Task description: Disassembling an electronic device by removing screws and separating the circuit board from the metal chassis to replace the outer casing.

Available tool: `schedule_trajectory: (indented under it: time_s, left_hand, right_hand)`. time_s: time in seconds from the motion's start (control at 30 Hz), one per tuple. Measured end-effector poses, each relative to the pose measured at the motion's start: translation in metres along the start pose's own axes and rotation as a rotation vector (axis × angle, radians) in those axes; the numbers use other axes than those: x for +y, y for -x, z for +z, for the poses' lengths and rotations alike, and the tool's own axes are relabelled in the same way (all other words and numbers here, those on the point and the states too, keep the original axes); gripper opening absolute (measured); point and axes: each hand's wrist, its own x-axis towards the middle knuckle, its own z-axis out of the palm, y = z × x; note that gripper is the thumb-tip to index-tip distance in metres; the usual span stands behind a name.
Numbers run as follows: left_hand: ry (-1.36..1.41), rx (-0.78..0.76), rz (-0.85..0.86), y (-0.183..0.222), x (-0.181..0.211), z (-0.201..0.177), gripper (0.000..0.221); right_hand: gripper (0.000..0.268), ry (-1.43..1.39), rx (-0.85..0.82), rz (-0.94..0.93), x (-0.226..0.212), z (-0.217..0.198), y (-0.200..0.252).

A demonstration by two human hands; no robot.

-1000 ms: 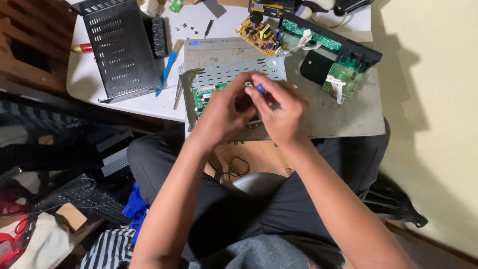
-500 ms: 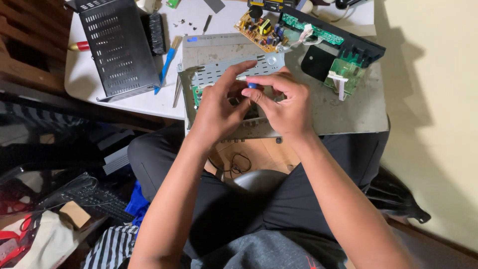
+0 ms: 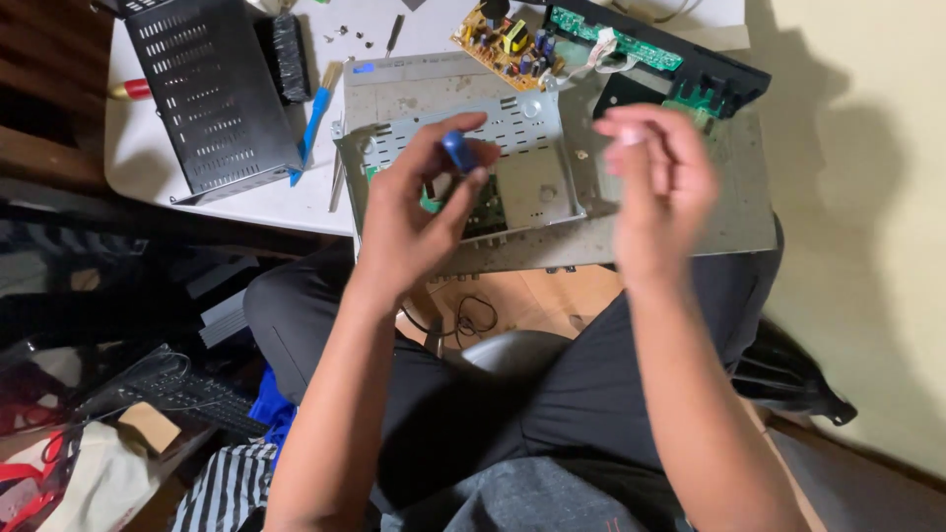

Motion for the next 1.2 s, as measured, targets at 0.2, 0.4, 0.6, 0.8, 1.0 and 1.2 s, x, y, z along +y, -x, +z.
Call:
schedule_trajectory:
  time_s: [0.2,0.4,0.6,0.8,1.0,1.2]
  left_hand:
    - [-0.298,0.269,-0.079,0.033,-0.007,-0.037,0.027]
    - [-0.39,0.373,-0.52,0.067,-0.022,-0.047,0.028]
    - [-0.304,0.381,-0.516,0.073,-0.036,-0.045,0.04]
    - [-0.32,0.399,-0.418,0.082,-0.042,-0.04,0.042]
    - [-0.323,0.45,-0.38,0.09,-0.041,-0.033,0.049]
    - [-0.327,0.482,-0.319,0.091,-0.042,-0.03,0.052]
  right_hand:
    - [0.019,0.347,-0.221,0.077,0.004,-0.046,0.015]
    - [0.026,0.55,-0.296,-0.061,0.017,-0.042,0.015]
    - [0.021,0.629,-0.428,-0.165,0.025,-0.029,-0.007]
    - [0.011,0.662,-0.355,-0.193,0.048,-0.029,-0.001]
    - [0.015,0.343,-0.291,-0.017,0.026,-0.028,0.008]
    - [0.024,0.259,-0.246,-0.126,-0.004,-0.012,0.019]
